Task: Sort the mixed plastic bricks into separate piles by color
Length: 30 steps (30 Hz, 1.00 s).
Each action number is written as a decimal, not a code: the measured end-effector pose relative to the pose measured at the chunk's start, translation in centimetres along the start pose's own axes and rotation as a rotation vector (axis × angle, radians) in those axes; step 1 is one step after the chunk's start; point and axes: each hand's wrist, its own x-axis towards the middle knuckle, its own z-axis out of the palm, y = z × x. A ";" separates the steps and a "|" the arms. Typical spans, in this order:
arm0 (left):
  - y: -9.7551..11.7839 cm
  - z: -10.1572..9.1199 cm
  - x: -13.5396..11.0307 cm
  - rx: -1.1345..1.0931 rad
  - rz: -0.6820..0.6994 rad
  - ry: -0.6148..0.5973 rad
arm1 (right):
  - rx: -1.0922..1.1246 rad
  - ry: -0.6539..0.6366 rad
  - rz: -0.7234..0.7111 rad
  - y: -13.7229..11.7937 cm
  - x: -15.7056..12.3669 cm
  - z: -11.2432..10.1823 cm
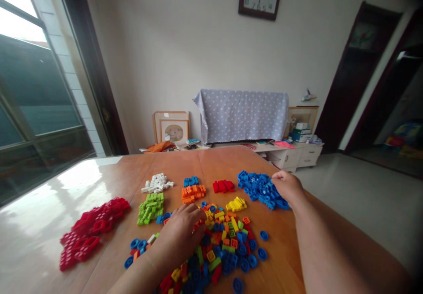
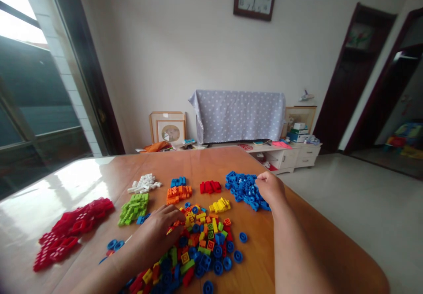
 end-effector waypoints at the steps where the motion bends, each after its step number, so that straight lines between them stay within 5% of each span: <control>1: 0.0 -0.1 0.0 0.002 0.000 -0.001 | -0.003 0.003 0.021 0.5 0.3 -0.1; 13: -0.3 0.2 0.0 0.005 -0.002 0.030 | 0.263 -0.047 0.090 -1.4 -1.0 1.3; 20: -0.5 0.2 0.0 0.004 -0.009 0.020 | 0.728 -0.414 0.153 -4.9 -4.5 5.0; 30: -0.5 0.2 -0.1 0.001 -0.007 0.051 | 0.840 -0.519 0.292 -3.2 -5.0 7.7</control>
